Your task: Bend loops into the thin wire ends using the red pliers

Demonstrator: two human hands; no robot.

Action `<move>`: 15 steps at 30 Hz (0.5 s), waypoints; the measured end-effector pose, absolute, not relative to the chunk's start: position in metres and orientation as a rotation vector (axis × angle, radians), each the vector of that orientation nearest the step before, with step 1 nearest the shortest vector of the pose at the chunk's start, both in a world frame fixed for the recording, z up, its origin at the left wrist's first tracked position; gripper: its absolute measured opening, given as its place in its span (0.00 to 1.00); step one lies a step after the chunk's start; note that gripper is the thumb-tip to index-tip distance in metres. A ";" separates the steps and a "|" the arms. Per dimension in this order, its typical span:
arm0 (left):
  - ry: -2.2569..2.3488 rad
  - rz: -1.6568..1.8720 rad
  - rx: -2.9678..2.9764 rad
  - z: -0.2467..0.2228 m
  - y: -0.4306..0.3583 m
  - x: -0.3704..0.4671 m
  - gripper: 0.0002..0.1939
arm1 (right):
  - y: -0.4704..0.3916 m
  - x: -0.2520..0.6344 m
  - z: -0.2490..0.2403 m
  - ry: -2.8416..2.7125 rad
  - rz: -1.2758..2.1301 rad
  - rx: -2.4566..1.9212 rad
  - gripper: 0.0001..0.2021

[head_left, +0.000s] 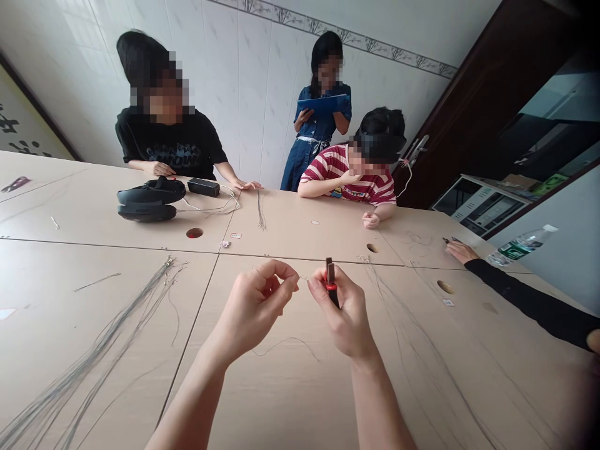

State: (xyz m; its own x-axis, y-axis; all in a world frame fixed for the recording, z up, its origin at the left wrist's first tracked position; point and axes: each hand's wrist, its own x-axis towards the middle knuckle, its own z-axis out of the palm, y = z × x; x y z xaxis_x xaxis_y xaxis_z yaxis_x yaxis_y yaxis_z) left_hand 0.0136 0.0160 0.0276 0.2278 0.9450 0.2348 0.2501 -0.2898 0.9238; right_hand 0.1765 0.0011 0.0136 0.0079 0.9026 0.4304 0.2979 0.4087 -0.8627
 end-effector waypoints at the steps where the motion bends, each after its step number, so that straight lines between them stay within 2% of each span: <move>1: 1.113 1.092 1.712 0.028 0.016 0.014 0.09 | 0.001 0.177 0.014 -1.533 0.656 -1.109 0.09; 15: 1.082 0.987 1.804 0.025 0.013 0.014 0.06 | -0.003 0.181 0.018 -1.546 0.613 -1.021 0.11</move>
